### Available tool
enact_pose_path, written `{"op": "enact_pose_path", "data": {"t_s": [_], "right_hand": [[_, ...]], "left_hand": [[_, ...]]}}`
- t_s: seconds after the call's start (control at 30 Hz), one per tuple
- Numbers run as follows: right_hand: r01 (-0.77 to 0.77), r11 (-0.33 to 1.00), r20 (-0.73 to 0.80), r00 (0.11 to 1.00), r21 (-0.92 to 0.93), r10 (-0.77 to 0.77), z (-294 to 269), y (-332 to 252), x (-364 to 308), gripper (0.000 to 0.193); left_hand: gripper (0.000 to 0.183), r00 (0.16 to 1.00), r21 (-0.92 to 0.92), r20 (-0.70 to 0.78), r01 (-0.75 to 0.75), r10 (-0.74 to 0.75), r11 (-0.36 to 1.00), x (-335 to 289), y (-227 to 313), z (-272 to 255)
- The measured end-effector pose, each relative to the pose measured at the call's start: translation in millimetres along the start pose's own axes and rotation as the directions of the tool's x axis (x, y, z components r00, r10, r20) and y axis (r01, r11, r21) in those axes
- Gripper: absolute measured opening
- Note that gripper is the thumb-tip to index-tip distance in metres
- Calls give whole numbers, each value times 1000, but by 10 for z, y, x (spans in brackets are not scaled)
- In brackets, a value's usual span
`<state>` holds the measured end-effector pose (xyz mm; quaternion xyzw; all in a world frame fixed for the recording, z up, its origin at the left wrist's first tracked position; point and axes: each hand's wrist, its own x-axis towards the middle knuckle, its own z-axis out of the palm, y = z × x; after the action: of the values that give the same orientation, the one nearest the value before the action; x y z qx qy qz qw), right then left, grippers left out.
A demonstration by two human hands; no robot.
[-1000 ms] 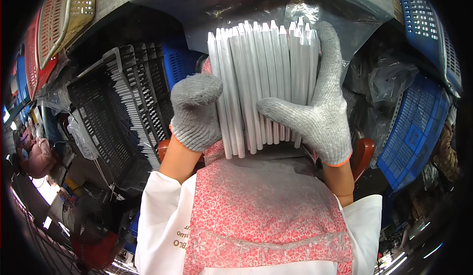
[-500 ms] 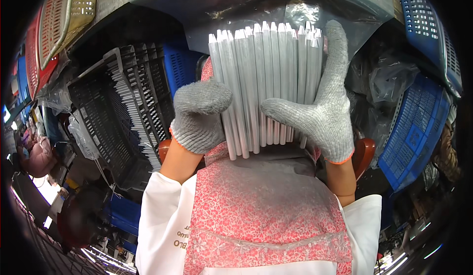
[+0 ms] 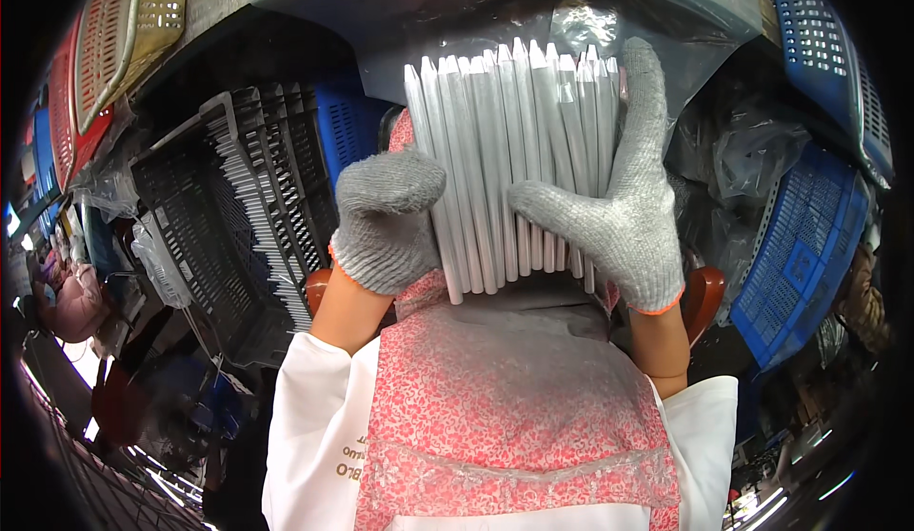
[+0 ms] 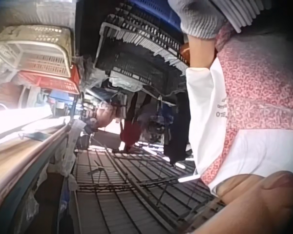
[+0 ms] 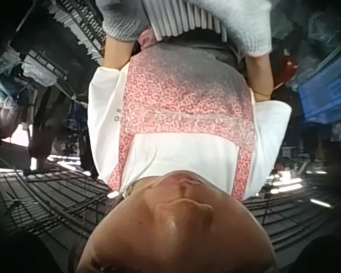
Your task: Sorting and inspecting white metal rods or tubes at a factory workstation.
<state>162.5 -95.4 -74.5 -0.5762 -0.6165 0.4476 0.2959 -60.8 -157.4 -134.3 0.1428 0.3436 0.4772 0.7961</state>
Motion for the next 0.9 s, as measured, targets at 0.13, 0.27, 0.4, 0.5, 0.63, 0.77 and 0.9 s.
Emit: {"op": "enact_pose_path", "data": {"t_s": [0.13, 0.27, 0.4, 0.5, 0.63, 0.77, 0.9], "right_hand": [[-22, 1000, -2, 1000, 6, 22, -87, 57, 12, 100], [-16, 996, 6, 1000, 92, 15, -15, -10, -16, 111], [56, 997, -23, 998, -58, -57, 47, -4, -20, 119], [-14, 1000, 2, 1000, -3, 14, 46, 1, -10, 116], [-56, 993, 25, 998, 105, 54, -29, -17, -3, 106], [-51, 986, -26, 998, 160, 56, -35, -13, -22, 110], [73, 992, -15, 997, -103, -75, 71, 19, -27, 121]], "left_hand": [[43, 997, -245, -82, -3, -18, 969, 28, -40, -50], [43, 996, -274, -65, 35, -55, 961, 27, -15, 92], [43, 999, -287, 52, 29, -15, 957, -2, -6, 92], [43, 997, -250, 46, -50, 64, 967, -9, -25, -41], [39, 992, -460, -50, 80, -116, 884, 69, -36, 59], [39, 989, -527, -13, 120, -149, 841, 94, 10, 167], [38, 995, -169, -98, -41, 24, 985, 21, -255, -161]]}}
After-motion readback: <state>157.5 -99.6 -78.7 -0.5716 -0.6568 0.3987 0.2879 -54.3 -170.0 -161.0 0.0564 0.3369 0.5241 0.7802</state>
